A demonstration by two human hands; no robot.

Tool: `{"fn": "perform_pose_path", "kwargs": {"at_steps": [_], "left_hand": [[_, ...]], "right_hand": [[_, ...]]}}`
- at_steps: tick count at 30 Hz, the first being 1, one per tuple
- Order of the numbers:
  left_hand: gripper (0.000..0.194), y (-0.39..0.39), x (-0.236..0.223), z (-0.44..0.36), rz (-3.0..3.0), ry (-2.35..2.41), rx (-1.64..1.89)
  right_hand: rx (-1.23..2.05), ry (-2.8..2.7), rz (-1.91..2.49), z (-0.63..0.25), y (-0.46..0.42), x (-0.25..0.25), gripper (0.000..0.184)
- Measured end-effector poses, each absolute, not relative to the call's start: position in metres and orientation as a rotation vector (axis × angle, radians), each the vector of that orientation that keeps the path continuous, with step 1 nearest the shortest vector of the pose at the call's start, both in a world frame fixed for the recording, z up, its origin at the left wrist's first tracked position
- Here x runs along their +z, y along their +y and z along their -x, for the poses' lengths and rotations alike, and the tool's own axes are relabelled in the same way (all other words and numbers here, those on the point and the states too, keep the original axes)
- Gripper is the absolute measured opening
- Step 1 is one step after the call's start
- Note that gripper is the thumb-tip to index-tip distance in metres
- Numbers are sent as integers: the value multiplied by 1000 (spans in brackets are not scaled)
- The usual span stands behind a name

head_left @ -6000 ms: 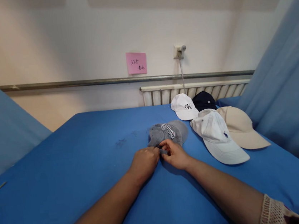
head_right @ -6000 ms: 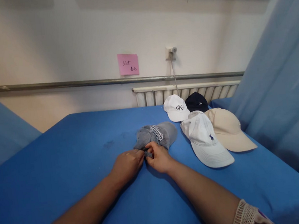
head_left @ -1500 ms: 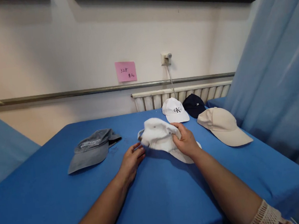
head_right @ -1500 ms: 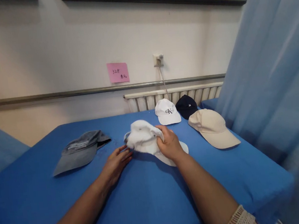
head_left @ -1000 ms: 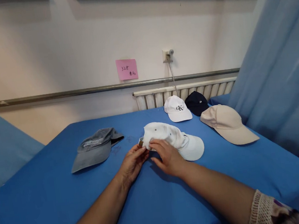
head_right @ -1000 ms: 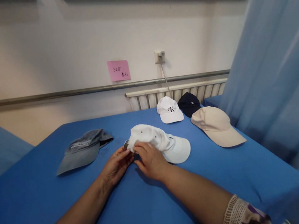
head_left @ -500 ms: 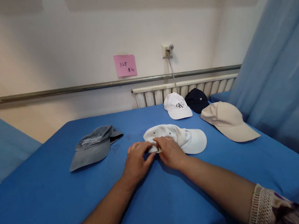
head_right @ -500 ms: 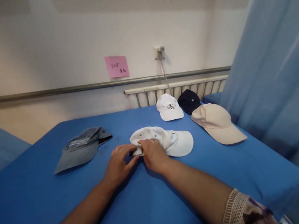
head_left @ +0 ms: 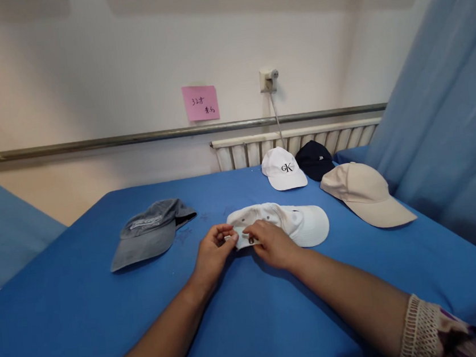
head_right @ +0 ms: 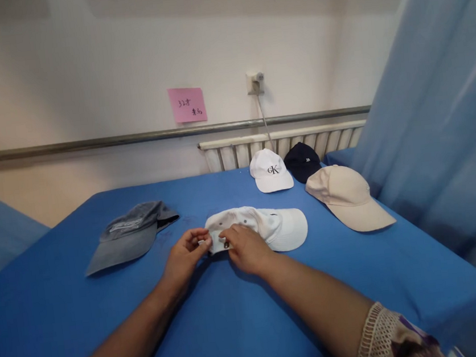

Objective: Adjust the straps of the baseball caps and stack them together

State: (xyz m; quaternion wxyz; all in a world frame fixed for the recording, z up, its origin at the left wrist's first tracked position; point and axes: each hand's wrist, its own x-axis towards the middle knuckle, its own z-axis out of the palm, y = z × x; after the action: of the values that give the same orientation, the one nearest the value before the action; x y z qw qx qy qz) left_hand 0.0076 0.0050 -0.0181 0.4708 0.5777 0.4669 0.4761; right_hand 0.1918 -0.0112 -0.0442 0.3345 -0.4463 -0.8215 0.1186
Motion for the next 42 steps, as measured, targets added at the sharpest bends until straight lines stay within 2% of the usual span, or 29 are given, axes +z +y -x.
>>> {"fn": "perform_pose_path", "kwargs": {"at_steps": [4, 6, 13, 22, 27, 30, 36, 42], "left_hand": [[39, 8, -19, -2, -1388, 1126, 1143], [36, 8, -20, -1, -1443, 1108, 1106], [24, 2, -20, -2, -1919, 1082, 955], [32, 9, -24, -5, -1421, 1110, 1179], [36, 3, -22, -4, -1609, 1096, 1115], [30, -1, -22, -5, -1776, 1156, 1060], [36, -2, -21, -8, -1608, 1160, 1061], [33, -2, -24, -9, -1588, 1166, 946]], "right_hand": [[321, -2114, 1195, -193, -11, -43, 22], [319, -2115, 1202, -193, -12, -42, 16], [179, -2239, 1193, -191, -16, -39, 20], [94, -2189, 1214, -187, -24, -36, 14], [100, -2088, 1270, -185, -23, -39, 15], [102, -2057, 1271, -185, -23, -39, 12], [32, -2050, 1249, -184, -25, -39, 13], [-59, -1963, 1252, -183, -24, -42, 11]]}}
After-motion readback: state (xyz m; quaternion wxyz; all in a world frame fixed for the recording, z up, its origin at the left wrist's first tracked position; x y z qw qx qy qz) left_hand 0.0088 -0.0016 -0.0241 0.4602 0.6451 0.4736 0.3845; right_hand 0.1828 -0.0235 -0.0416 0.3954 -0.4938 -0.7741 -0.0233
